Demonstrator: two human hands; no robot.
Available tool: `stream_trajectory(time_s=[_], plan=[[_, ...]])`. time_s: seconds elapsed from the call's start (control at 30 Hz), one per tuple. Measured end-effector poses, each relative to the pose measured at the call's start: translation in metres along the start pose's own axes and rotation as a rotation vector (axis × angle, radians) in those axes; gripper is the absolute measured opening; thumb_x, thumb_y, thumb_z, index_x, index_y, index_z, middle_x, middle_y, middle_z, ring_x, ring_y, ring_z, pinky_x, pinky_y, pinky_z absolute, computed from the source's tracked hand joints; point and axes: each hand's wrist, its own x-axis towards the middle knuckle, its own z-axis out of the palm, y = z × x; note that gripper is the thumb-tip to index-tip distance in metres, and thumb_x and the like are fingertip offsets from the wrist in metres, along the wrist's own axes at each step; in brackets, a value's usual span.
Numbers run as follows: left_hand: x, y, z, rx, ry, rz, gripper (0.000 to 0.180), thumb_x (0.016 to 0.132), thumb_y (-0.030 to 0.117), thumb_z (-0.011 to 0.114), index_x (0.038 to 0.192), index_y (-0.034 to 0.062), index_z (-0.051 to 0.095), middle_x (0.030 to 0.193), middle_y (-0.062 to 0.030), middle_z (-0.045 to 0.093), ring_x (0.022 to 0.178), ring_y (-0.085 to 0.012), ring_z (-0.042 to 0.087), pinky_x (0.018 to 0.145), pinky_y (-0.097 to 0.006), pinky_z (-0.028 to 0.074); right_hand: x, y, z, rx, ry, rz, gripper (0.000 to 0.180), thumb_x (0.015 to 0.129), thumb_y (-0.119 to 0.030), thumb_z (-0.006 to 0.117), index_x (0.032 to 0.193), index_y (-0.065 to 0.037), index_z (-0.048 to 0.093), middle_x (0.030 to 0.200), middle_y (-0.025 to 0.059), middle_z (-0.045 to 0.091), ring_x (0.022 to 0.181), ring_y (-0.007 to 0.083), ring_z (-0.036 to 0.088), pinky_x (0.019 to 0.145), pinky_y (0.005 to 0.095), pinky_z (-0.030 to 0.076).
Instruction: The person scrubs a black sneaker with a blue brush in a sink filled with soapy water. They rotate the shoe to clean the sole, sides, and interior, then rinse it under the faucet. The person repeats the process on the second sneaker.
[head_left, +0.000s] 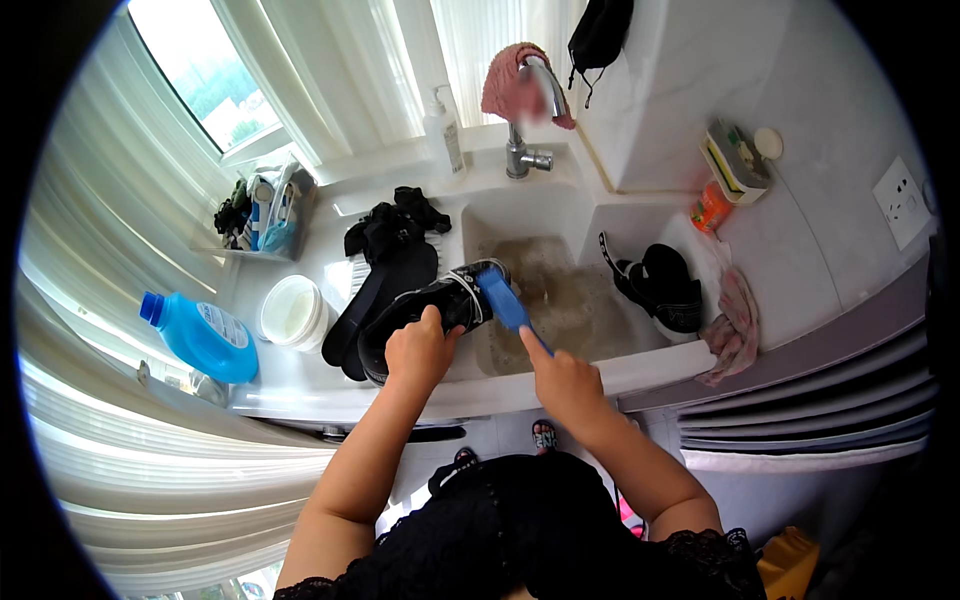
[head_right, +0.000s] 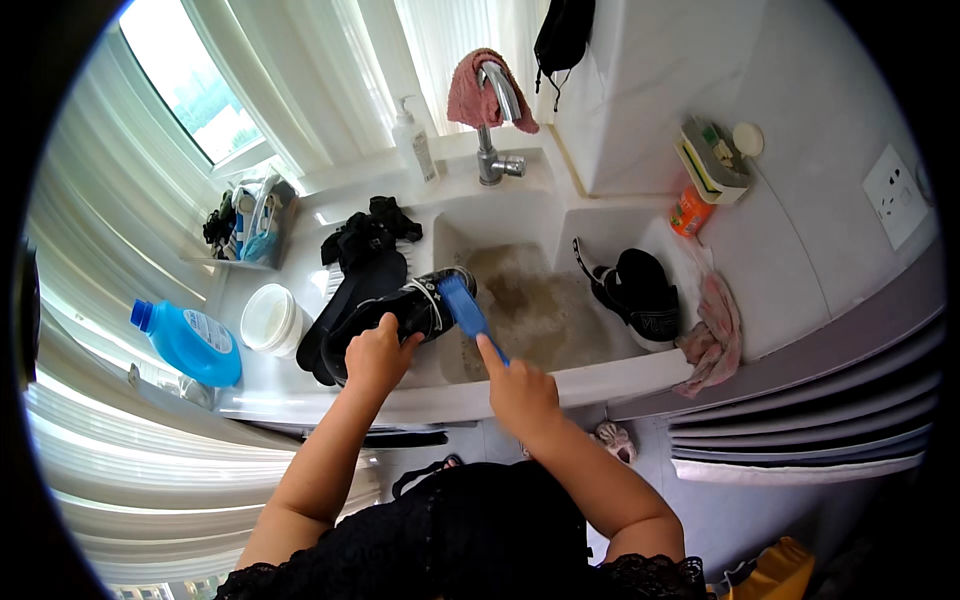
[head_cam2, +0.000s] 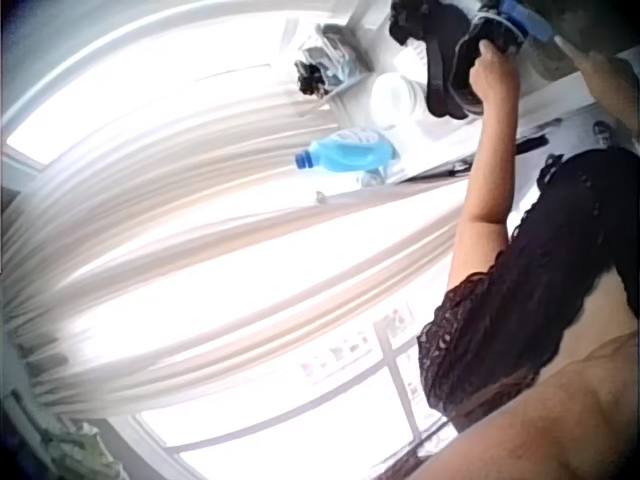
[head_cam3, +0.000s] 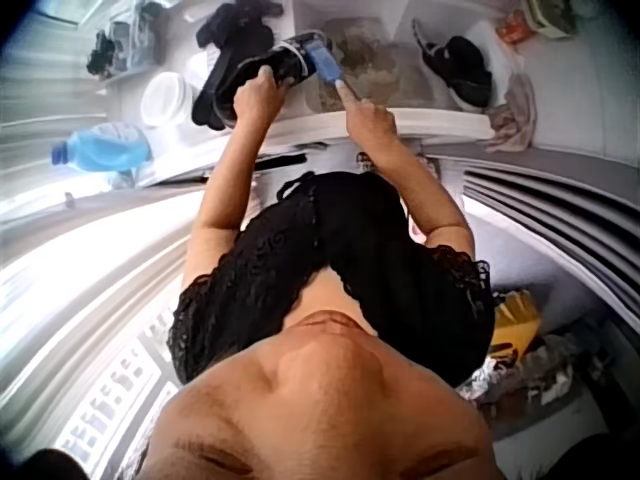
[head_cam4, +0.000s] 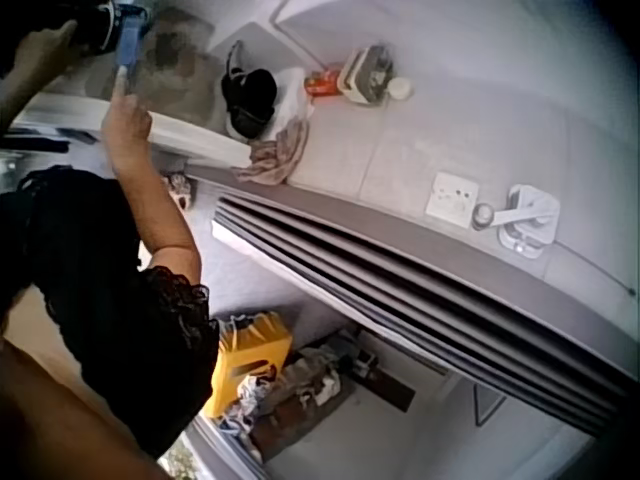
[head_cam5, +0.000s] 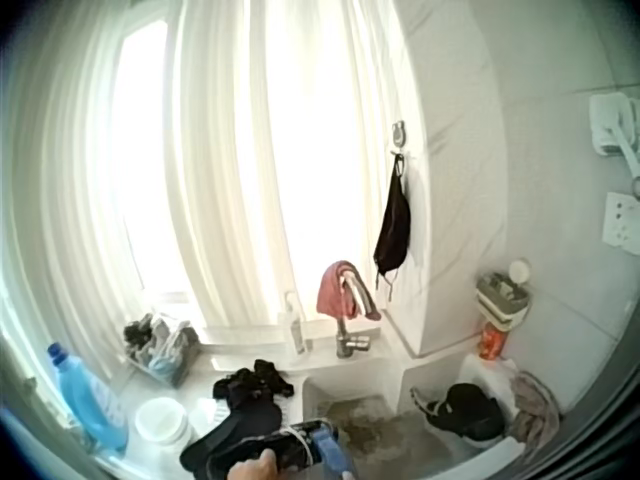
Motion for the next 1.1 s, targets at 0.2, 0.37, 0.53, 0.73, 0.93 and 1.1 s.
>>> stream_trajectory(time_s=[0.2, 0.37, 0.53, 0.73, 0.93, 1.1], plan=[[0.006, 0.001, 0.007, -0.031, 0.081, 0.012, 0.041, 0.080, 0.042, 0.069, 0.081, 0.0069, 0.048, 0.063, -0.0179, 0.063, 0.062, -0.0401, 0.063, 0.056, -0.047, 0.050, 0.066, 0.018, -0.001, -0.003, 0.175, -0.187, 0.047, 0.090, -0.016, 0.048, 0.137, -0.021, 0.045, 0.079, 0.0168, 0.065, 0.075, 0.0361, 0.065, 0.067, 0.0466, 0.052], [0.003, -0.001, 0.006, -0.036, 0.046, -0.015, 0.040, 0.080, 0.042, 0.068, 0.080, 0.0068, 0.048, 0.064, -0.0179, 0.063, 0.062, -0.0399, 0.063, 0.056, -0.048, 0.050, 0.024, 0.026, -0.029, -0.002, -0.031, -0.154, 0.044, 0.093, -0.020, 0.047, 0.137, -0.022, 0.045, 0.080, 0.0167, 0.065, 0.075, 0.0352, 0.065, 0.065, 0.0464, 0.052], [0.006, 0.004, 0.007, -0.028, 0.056, 0.001, 0.040, 0.081, 0.042, 0.067, 0.081, 0.0066, 0.048, 0.065, -0.0175, 0.064, 0.063, -0.0395, 0.064, 0.056, -0.048, 0.049, 0.056, 0.012, -0.013, -0.047, 0.126, -0.131, 0.043, 0.094, -0.023, 0.047, 0.137, -0.023, 0.045, 0.081, 0.0156, 0.066, 0.076, 0.0347, 0.065, 0.065, 0.0466, 0.051], [0.004, -0.002, 0.009, -0.030, 0.031, -0.046, 0.040, 0.081, 0.042, 0.066, 0.082, 0.0067, 0.048, 0.066, -0.0177, 0.064, 0.064, -0.0397, 0.064, 0.056, -0.048, 0.050, 0.039, 0.026, -0.017, 0.263, 0.199, 0.010, 0.042, 0.094, -0.024, 0.046, 0.137, -0.023, 0.045, 0.083, 0.0182, 0.066, 0.076, 0.0391, 0.063, 0.068, 0.0494, 0.050], [0.002, 0.003, 0.009, -0.008, 0.073, -0.009, 0.040, 0.082, 0.042, 0.066, 0.082, 0.0066, 0.047, 0.065, -0.0178, 0.063, 0.064, -0.0395, 0.063, 0.057, -0.048, 0.049, 0.032, 0.024, 0.010, 0.281, 0.206, 0.052, 0.041, 0.093, -0.024, 0.049, 0.134, -0.019, 0.049, 0.084, 0.0216, 0.065, 0.076, 0.0425, 0.062, 0.069, 0.0514, 0.048], [0.002, 0.002, 0.010, -0.029, 0.094, -0.012, 0.040, 0.081, 0.041, 0.067, 0.085, 0.0062, 0.049, 0.067, -0.0171, 0.064, 0.066, -0.0391, 0.064, 0.059, -0.047, 0.049, 0.045, 0.025, 0.016, 0.445, 0.257, -0.007, 0.042, 0.093, -0.024, 0.049, 0.135, -0.019, 0.048, 0.083, 0.0243, 0.064, 0.077, 0.0443, 0.061, 0.070, 0.0525, 0.048]])
